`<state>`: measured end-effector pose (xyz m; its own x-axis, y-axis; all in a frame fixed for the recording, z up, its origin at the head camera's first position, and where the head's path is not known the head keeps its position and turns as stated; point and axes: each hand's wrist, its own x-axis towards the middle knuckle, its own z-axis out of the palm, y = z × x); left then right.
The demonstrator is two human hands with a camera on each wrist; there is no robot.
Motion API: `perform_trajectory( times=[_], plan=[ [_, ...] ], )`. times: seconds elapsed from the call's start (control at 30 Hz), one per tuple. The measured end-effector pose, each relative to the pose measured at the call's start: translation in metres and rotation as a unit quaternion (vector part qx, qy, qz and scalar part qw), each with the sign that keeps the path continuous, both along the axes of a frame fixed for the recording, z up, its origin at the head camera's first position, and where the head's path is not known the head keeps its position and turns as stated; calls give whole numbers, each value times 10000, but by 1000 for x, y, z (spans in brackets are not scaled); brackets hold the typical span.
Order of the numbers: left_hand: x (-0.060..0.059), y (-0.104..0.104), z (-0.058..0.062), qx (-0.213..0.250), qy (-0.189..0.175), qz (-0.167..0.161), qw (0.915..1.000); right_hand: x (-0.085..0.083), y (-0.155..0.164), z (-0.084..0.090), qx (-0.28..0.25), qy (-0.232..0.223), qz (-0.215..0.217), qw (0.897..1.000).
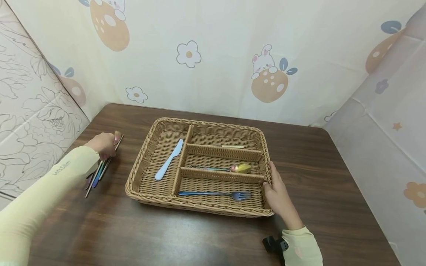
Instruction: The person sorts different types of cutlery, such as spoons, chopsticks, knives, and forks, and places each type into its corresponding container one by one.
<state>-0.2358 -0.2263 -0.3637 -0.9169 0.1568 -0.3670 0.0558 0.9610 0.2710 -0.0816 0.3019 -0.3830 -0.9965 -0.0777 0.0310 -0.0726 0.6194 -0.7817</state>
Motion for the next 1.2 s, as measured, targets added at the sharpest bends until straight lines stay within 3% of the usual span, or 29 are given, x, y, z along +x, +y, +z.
perform_trajectory(
  times=[0.4,0.63,0.87,1.0,1.2],
  plan=[
    [2,-2,-6,384,258,129,9988,-1,1,0,-49,71,31,10000],
    [4,-5,-5,521,174,56,9985,0,0,-1,73,-46,-5,10000],
    [1,-1,12,460,529,-210,9973,0,1,-1,113,-61,-45,9999],
    [-2,9,28,207,893,-211,9956,1,1,0,113,-71,-54,9999],
    [-4,28,47,208,1295,-280,9910,0,0,1,136,-91,-59,9998]
  ],
)
